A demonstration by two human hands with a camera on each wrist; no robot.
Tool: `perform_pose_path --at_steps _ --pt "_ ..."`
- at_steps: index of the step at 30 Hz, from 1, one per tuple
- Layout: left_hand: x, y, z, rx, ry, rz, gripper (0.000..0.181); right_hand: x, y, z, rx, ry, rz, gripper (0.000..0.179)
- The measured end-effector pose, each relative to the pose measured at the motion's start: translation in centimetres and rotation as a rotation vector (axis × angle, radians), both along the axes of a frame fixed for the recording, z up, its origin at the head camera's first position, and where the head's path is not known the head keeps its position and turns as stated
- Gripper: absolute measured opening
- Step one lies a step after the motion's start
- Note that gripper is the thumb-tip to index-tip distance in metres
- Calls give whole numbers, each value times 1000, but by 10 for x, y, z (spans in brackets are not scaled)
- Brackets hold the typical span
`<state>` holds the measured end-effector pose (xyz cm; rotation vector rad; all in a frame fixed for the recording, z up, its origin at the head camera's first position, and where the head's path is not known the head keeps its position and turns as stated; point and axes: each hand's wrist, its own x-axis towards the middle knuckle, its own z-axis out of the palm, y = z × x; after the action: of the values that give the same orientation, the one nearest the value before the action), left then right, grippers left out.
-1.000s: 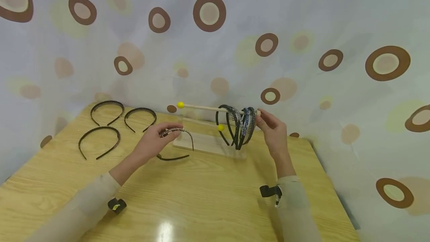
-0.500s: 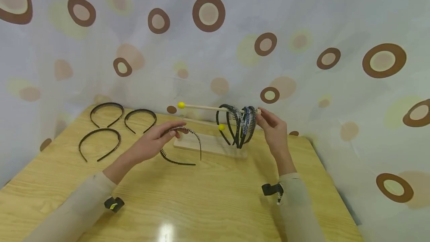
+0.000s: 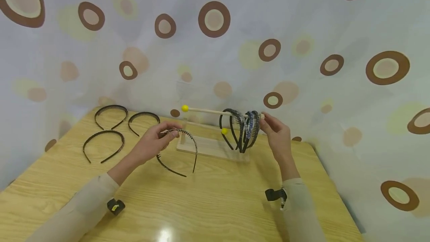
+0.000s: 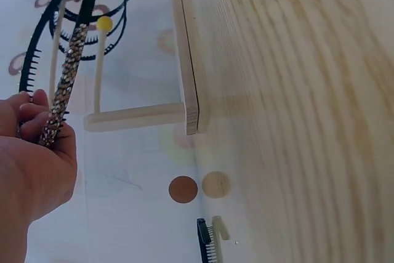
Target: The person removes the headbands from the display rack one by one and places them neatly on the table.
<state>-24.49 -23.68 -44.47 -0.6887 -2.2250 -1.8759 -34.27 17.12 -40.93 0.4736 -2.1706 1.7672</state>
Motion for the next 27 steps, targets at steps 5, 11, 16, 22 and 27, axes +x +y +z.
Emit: perform_pose_path --at_steps 5,11,16,22,27 --pt "-6 -9 -6 -73 -34 85 34 1 5 1 17 -10 -14 49" --pt "-17 -31 -12 -83 -194 103 34 0 7 1 -8 -1 9 47" --pt "-23 -55 -18 -70 -252 70 29 -1 4 -1 -23 8 22 46" --pt "-27 -85 -24 -313 -182 179 28 -1 0 0 -24 10 18 45" --pt "-25 -103 -24 -598 -136 292 19 0 -3 1 -25 3 24 46"
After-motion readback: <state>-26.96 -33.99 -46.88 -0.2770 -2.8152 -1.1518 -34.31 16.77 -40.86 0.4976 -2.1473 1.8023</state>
